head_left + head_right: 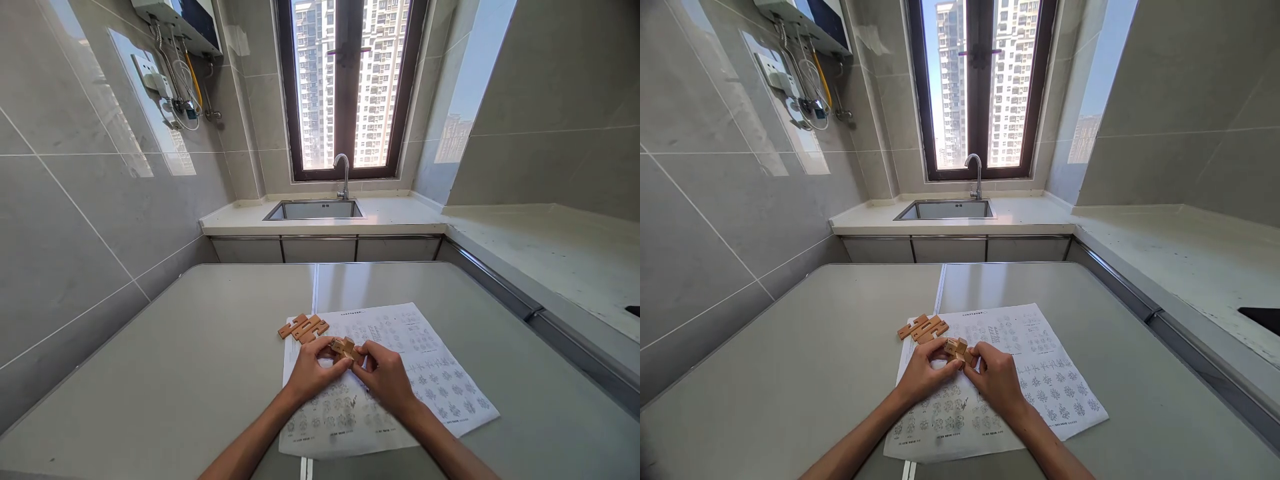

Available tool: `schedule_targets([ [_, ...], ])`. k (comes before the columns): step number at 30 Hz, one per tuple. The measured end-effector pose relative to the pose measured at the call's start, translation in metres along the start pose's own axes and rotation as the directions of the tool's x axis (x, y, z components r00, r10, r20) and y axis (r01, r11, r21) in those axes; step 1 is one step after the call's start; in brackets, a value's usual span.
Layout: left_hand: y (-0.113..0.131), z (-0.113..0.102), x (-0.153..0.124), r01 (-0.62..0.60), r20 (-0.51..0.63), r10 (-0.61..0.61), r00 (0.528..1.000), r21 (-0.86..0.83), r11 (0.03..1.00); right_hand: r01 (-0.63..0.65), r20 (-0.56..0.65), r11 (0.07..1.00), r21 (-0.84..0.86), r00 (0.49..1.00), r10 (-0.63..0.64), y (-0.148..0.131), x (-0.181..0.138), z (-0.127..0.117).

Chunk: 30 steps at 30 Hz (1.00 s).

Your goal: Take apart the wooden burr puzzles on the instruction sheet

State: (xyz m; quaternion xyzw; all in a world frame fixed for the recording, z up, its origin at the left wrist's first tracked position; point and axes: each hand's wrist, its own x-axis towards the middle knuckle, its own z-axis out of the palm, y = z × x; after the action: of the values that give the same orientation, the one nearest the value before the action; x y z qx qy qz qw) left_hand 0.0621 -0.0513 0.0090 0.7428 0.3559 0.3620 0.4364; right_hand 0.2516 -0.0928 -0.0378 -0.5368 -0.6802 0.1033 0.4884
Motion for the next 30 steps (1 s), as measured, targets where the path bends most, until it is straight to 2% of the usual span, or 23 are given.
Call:
schedule_targets([
  [10, -0.001, 0.005, 0.001, 0.027, -0.014, -0.028, 1.000, -0.051, 0.998, 0.058, -0.005, 0.997, -0.044, 0.998, -0.058, 0.006, -0.001, 0.002],
  [16, -0.003, 0.004, 0.001, 0.072, 0.030, -0.069, 0.997, -0.138, 0.988, 0.054, -0.008, 0.997, -0.055, 0.998, -0.054, 0.005, -0.003, 0.003],
  [21, -0.004, 0.002, 0.000, 0.104, 0.068, -0.091, 0.994, -0.219, 0.970, -0.029, 0.044, 0.997, 0.066, 0.999, 0.026, -0.003, -0.001, 0.000],
  [27, -0.008, 0.001, 0.003, 0.110, 0.058, -0.099, 0.993, -0.266, 0.958, -0.051, 0.101, 0.973, 0.227, 0.994, 0.028, -0.012, 0.005, -0.006],
  [30, -0.008, 0.000, 0.003, 0.101, 0.091, -0.078, 0.993, -0.273, 0.957, -0.033, 0.139, 0.967, 0.253, 0.990, -0.003, -0.015, 0.007, -0.009],
])
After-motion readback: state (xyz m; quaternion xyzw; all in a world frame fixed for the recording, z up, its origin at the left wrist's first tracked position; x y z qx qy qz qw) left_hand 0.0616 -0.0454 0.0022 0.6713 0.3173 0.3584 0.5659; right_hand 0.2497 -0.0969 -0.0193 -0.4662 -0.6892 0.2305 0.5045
